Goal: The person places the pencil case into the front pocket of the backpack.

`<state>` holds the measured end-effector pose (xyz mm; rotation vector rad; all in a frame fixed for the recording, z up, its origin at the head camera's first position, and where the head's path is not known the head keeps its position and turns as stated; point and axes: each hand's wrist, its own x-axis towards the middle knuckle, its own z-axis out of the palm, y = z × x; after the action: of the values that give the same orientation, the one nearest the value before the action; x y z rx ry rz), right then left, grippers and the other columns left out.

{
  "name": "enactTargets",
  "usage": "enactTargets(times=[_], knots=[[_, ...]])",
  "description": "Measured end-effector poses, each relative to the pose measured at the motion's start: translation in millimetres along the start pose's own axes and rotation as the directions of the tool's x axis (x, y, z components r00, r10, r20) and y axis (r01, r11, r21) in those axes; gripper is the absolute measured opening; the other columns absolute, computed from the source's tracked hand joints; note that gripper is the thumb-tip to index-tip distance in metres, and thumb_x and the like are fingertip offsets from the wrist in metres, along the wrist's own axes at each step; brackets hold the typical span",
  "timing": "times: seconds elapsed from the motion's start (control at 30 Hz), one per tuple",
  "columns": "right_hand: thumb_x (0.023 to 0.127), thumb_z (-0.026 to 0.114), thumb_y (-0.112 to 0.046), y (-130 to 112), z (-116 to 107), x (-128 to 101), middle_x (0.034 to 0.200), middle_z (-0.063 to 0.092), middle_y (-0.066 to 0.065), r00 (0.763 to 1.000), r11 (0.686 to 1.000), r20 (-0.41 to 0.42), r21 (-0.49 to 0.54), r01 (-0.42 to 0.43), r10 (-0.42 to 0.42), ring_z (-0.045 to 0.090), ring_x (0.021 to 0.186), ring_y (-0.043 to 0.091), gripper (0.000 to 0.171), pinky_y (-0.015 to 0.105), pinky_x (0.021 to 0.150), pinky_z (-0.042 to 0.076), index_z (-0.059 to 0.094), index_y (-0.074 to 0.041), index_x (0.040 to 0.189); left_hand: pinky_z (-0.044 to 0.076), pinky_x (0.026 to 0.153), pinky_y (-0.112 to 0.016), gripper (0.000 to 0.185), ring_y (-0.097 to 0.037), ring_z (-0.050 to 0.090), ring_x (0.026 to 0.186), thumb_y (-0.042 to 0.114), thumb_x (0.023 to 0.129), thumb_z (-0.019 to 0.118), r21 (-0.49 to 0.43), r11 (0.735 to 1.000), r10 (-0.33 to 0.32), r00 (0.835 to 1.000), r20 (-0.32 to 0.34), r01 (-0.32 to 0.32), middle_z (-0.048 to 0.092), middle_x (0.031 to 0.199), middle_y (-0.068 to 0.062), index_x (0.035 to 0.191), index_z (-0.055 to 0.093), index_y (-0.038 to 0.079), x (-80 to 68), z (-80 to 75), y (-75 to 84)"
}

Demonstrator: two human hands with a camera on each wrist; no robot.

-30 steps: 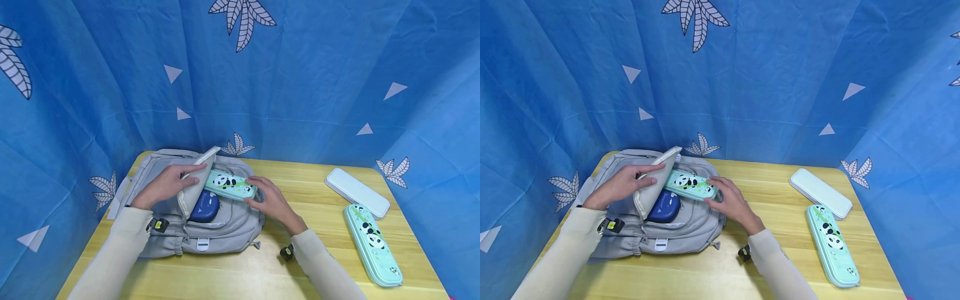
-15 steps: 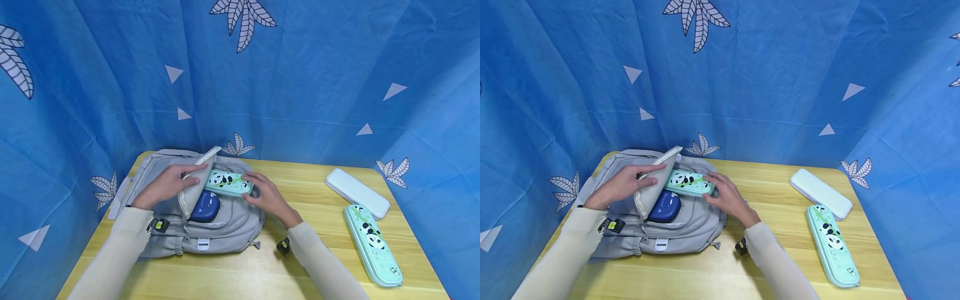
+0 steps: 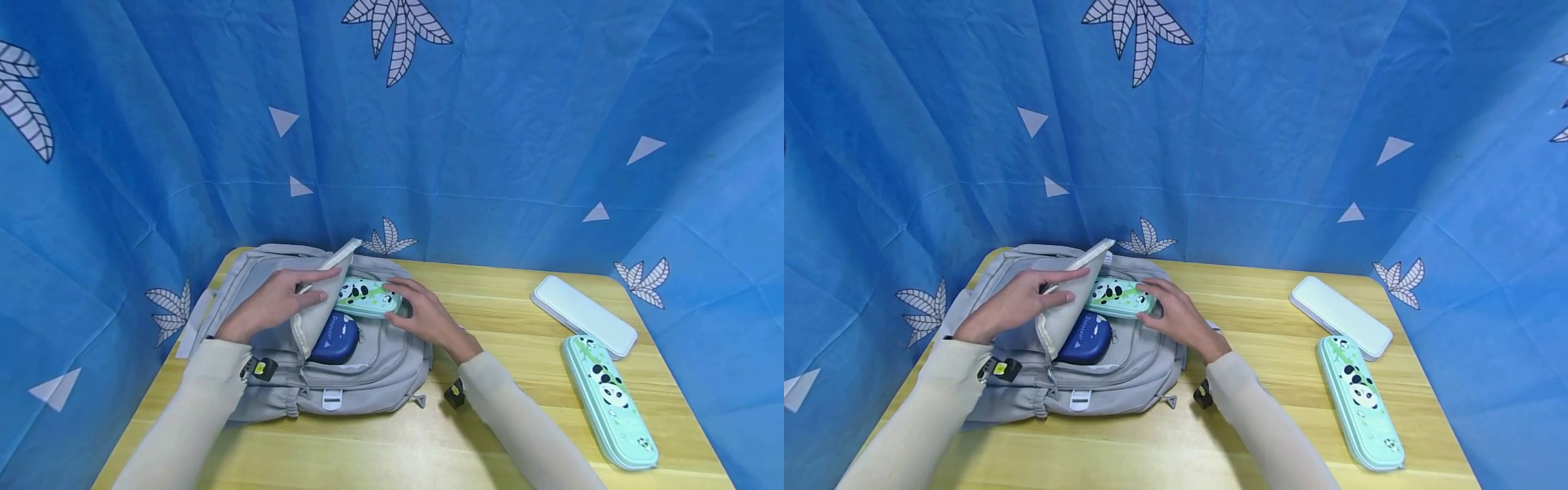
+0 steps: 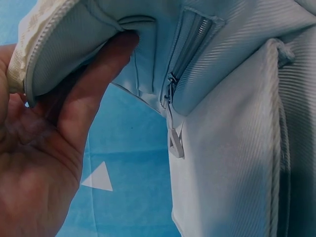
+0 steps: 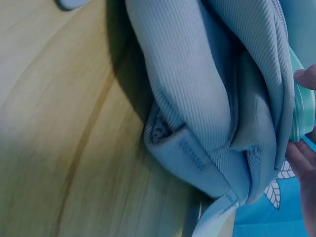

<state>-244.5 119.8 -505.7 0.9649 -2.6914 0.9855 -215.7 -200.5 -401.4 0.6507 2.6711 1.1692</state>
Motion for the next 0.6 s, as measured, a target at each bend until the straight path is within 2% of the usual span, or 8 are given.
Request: enactTargets(times=[0.27,0.4,0.6], knots=[[0.099,0.082,-0.029,-4.5,4.6,10.5,0.161,0.058,0.015,1.0,1.0,0.023,0.027,-0.005,0.004,0.052,0.152,0.036,0.06,0.054,0.124,0.043,0.064,-0.008,0.152,0.051,0.081,-0.032,0.049,-0.027,0.063,0.108,0.017,0.109,0.068,-0.03,1.0,0.002,1.0,0.011,-0.001,0.056,0.161,-0.02,0.157,0.06,0.022,0.1,0.3,-2.3],[0.099,0.081,-0.031,-6.9,6.4,14.7,0.162,0.057,0.014,0.999,0.999,0.043,0.04,-0.02,0.018,0.051,0.153,0.035,0.061,0.054,0.124,0.043,0.063,-0.009,0.153,0.052,0.084,-0.032,0.049,-0.026,0.064,0.113,0.018,0.11,0.067,-0.037,0.999,-0.001,1.0,0.017,0.002,0.056,0.161,-0.019,0.158,0.06,0.023,-0.6,0.3,-2.7],[0.099,0.082,-0.032,-9.2,11.3,22.2,0.162,0.058,0.013,0.999,0.999,0.046,0.035,-0.011,0.009,0.052,0.152,0.034,0.061,0.055,0.125,0.042,0.064,-0.009,0.152,0.053,0.081,-0.031,0.048,-0.028,0.064,0.116,0.018,0.11,0.067,-0.051,0.999,-0.003,1.0,0.019,0.004,0.056,0.162,-0.02,0.158,0.06,0.023,-0.7,0.2,-1.5]])
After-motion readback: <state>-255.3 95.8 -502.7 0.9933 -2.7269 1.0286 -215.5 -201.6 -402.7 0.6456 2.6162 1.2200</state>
